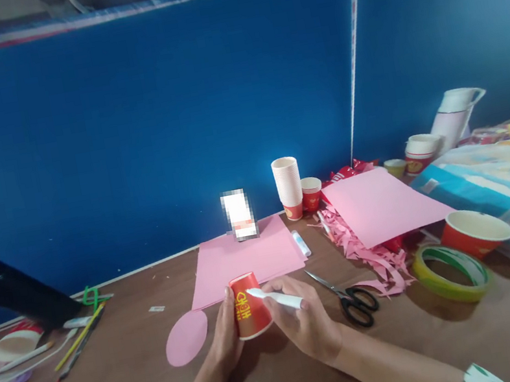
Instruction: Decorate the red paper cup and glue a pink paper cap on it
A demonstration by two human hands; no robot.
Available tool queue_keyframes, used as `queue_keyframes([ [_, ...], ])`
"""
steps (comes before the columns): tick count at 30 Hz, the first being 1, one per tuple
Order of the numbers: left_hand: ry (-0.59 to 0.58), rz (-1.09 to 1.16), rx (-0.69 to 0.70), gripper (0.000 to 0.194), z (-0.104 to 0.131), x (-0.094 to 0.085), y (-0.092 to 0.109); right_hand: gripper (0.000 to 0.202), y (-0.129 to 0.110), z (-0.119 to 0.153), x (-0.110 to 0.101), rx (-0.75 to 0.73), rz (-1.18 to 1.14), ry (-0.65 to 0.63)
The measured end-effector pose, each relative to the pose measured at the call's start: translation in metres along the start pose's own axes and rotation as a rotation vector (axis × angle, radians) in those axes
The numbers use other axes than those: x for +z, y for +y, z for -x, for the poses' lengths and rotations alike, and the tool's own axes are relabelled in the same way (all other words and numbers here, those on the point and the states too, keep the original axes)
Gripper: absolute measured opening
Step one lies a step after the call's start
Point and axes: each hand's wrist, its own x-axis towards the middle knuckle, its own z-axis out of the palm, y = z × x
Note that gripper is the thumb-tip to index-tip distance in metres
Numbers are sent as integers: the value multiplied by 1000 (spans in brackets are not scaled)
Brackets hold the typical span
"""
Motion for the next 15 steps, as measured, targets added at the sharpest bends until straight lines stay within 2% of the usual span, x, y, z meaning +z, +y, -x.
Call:
queue_keyframes([
  [10, -31, -37, 38, 59, 0, 1, 0, 8, 3, 1, 0, -9, 1, -6],
  [15, -47, 19, 3, 59, 0, 1, -2, 10, 1, 2, 0, 31, 15, 9],
])
